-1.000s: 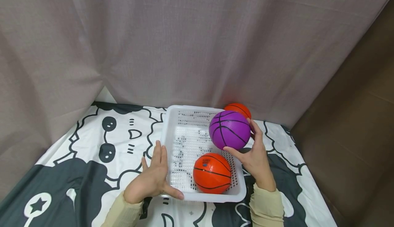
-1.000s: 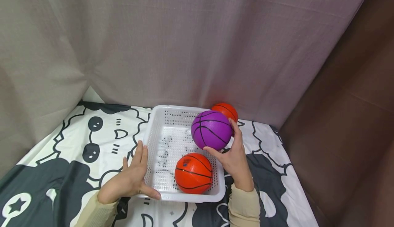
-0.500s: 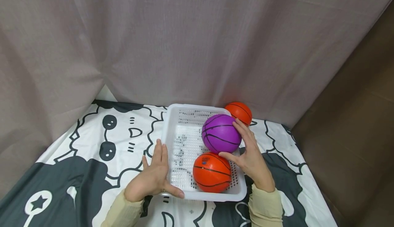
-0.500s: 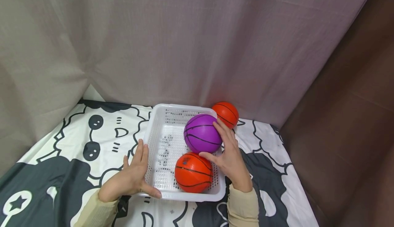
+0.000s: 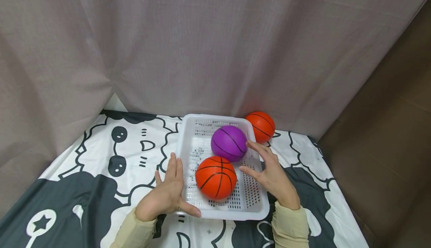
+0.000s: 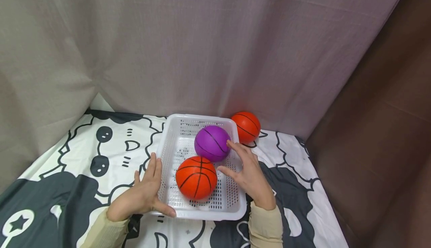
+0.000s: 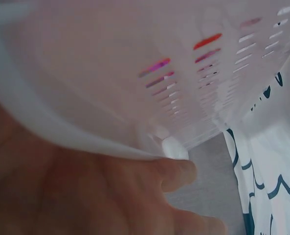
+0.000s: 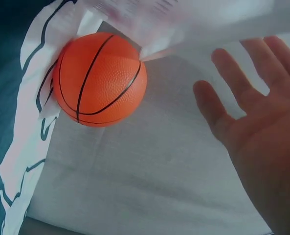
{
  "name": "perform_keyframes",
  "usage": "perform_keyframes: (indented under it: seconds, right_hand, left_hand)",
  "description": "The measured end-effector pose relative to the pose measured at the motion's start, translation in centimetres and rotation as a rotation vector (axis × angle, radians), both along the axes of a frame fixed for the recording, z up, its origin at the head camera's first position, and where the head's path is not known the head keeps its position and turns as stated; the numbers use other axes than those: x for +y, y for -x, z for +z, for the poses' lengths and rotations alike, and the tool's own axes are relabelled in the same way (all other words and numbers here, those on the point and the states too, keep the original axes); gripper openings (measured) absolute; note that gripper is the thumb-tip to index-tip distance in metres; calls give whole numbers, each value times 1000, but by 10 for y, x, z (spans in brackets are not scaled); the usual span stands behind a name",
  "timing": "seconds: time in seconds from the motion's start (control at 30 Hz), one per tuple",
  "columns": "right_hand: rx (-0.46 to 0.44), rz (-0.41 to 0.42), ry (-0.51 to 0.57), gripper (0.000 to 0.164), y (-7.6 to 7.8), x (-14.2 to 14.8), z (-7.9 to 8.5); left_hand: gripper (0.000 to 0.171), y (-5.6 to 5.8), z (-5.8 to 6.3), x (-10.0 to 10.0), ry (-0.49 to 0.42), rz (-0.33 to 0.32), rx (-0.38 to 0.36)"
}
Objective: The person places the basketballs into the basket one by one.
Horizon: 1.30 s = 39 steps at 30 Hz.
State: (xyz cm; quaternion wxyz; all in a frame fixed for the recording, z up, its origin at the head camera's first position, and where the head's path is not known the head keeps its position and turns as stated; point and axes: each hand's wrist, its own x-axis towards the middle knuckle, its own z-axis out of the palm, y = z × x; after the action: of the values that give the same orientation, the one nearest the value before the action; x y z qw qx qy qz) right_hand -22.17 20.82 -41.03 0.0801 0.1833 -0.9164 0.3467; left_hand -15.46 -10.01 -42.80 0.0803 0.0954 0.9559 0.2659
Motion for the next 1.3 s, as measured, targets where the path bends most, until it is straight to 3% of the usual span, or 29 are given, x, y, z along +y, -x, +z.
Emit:
perform_keyframes:
  seconds: [0.37,1.13,1.3]
  right_hand:
    - [-33,-45,9,79,0,9,1]
    - [-158,-248,-31,90,8,45,-4]
    - [-133,-305,-28,90,11,51,-5]
  left_hand:
    - [160,0,2,1,53,-5,-2]
    - [162,0,0,1,9,2,-13]
    - [162,1,-1,1,-7,6,-19]
